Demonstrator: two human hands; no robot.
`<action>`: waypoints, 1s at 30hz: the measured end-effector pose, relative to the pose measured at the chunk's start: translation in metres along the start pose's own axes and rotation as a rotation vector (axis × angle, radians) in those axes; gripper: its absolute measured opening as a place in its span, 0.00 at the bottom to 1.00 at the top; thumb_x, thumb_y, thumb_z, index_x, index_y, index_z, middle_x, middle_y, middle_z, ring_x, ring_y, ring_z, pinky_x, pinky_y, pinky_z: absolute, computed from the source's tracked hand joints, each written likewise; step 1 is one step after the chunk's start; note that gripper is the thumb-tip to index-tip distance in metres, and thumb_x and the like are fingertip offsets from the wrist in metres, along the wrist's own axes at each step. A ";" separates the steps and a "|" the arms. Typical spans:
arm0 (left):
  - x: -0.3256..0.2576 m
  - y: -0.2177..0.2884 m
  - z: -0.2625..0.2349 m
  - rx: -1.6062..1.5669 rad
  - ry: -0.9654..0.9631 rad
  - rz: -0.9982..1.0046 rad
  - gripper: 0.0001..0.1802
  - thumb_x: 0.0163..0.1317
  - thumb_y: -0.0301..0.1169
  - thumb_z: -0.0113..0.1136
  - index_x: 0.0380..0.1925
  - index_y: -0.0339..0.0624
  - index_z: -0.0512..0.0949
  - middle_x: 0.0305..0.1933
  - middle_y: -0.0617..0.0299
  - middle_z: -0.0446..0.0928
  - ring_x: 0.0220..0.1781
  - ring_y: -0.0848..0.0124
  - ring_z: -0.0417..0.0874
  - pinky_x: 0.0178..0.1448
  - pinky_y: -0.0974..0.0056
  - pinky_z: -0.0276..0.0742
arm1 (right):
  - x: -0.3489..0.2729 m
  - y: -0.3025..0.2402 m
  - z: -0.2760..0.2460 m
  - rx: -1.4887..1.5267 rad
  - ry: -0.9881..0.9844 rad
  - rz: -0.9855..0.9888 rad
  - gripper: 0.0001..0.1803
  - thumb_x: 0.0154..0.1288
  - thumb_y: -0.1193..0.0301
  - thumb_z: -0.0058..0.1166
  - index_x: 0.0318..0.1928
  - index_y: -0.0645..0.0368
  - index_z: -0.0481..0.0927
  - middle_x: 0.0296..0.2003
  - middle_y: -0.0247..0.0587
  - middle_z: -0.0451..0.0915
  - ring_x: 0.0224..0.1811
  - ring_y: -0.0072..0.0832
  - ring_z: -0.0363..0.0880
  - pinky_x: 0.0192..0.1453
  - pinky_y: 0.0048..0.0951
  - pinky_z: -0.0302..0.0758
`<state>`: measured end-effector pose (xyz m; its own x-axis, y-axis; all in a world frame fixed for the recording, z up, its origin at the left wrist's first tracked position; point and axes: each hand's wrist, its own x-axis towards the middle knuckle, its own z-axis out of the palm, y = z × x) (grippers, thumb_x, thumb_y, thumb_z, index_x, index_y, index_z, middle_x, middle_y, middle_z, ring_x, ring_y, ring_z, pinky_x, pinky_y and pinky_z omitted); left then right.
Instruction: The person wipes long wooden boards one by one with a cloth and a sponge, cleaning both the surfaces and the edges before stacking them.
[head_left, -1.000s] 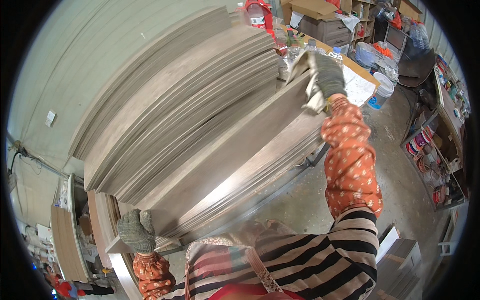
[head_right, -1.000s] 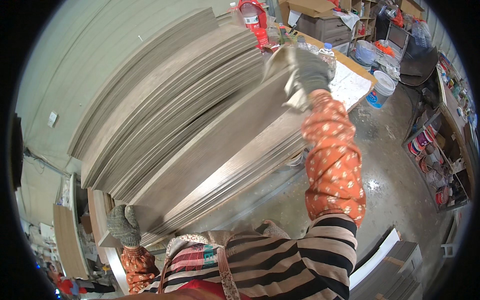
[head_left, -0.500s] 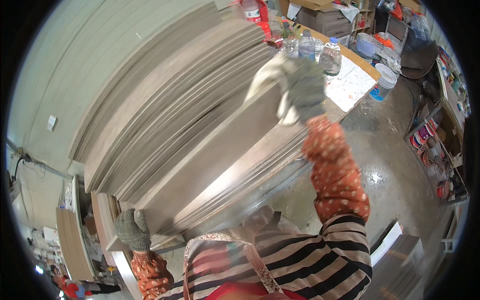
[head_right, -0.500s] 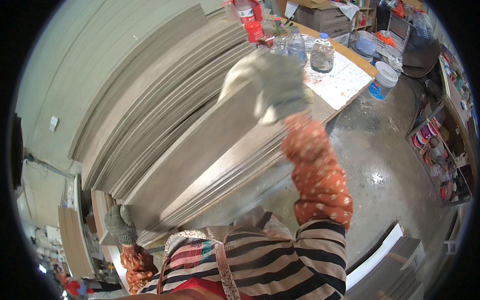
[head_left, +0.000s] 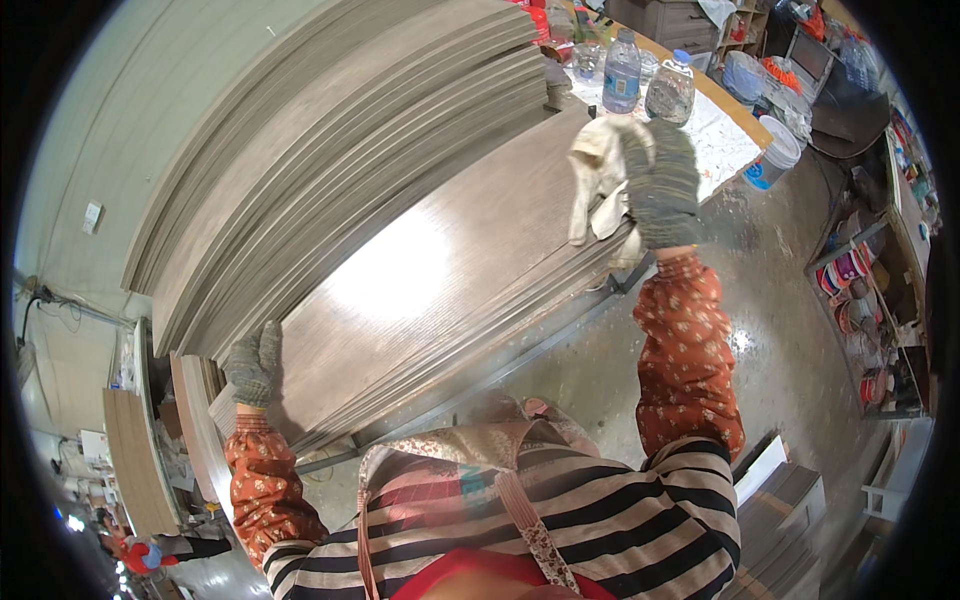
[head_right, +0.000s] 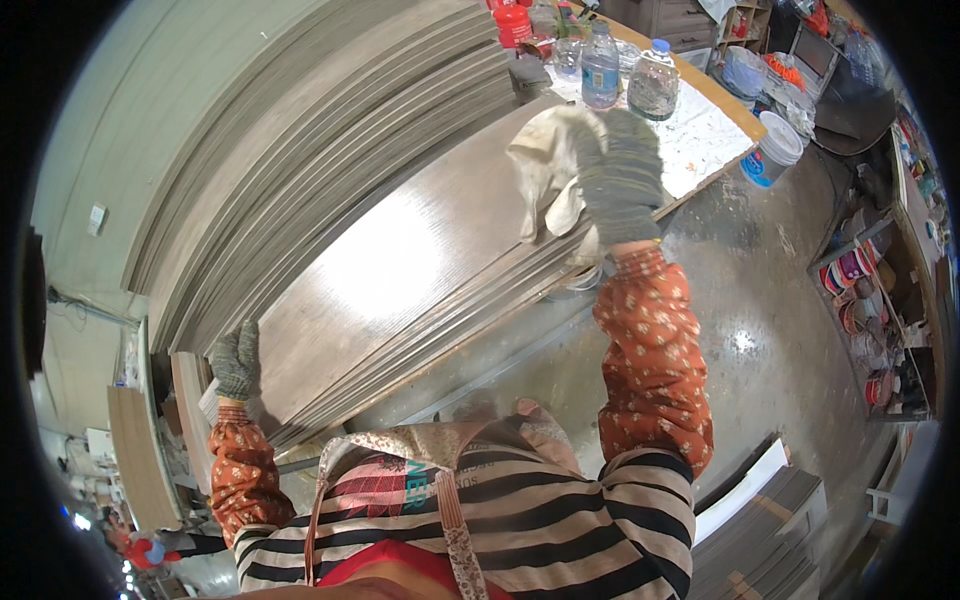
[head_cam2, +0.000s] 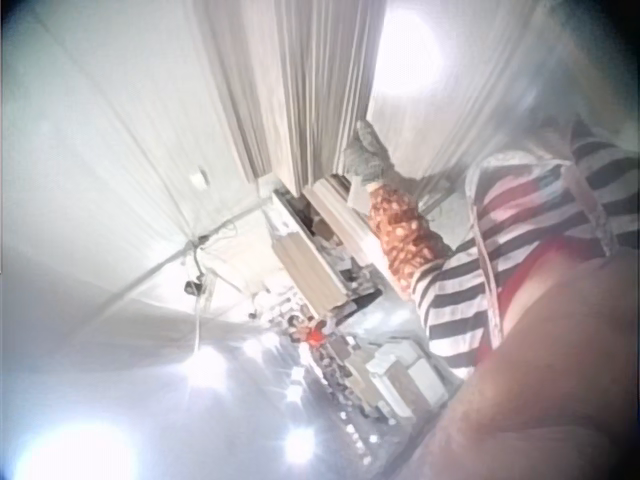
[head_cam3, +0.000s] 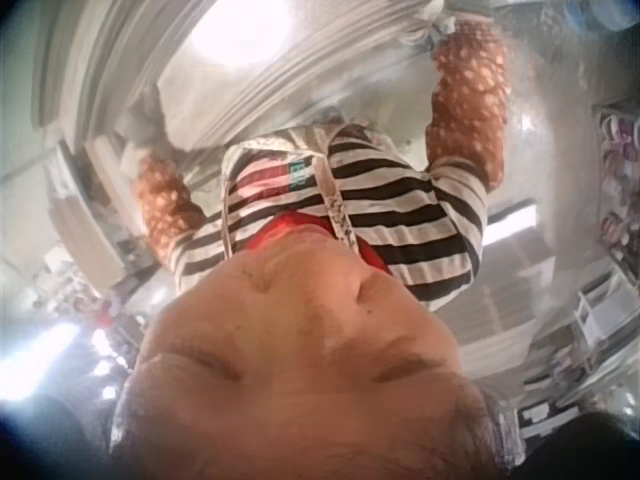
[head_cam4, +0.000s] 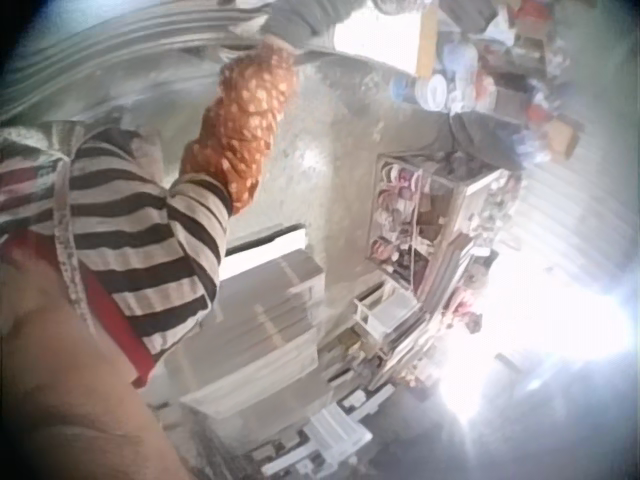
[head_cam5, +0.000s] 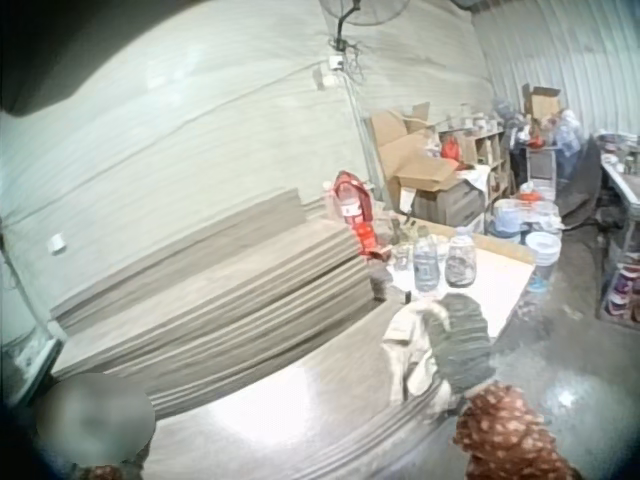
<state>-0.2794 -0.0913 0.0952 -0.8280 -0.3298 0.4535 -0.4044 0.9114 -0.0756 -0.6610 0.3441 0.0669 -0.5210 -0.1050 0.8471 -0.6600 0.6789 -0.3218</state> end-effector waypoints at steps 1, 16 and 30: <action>0.006 0.018 0.004 -0.022 0.027 0.026 0.15 0.63 0.41 0.55 0.36 0.41 0.82 0.29 0.48 0.79 0.31 0.49 0.78 0.37 0.49 0.72 | -0.007 0.003 0.006 -0.054 -0.244 0.244 0.18 0.68 0.55 0.45 0.45 0.56 0.77 0.40 0.47 0.77 0.44 0.44 0.75 0.50 0.42 0.71; 0.012 0.070 0.028 -0.292 -0.071 0.019 0.12 0.64 0.39 0.54 0.40 0.45 0.80 0.37 0.49 0.80 0.38 0.49 0.80 0.40 0.51 0.74 | -0.044 -0.137 -0.002 0.220 -1.231 -0.276 0.25 0.64 0.60 0.51 0.58 0.58 0.70 0.51 0.48 0.73 0.52 0.34 0.73 0.55 0.35 0.73; 0.016 0.097 0.013 -0.884 -0.052 0.161 0.28 0.54 0.44 0.64 0.55 0.50 0.72 0.51 0.49 0.73 0.55 0.56 0.76 0.55 0.52 0.73 | -0.081 -0.252 0.043 0.607 -0.800 -0.634 0.30 0.61 0.75 0.50 0.65 0.58 0.62 0.52 0.49 0.76 0.58 0.41 0.73 0.64 0.39 0.68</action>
<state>-0.3375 -0.0110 0.0839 -0.8741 -0.1727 0.4541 0.1469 0.7969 0.5859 -0.4756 0.1503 0.0616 -0.0568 -0.8685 0.4925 -0.9583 -0.0910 -0.2709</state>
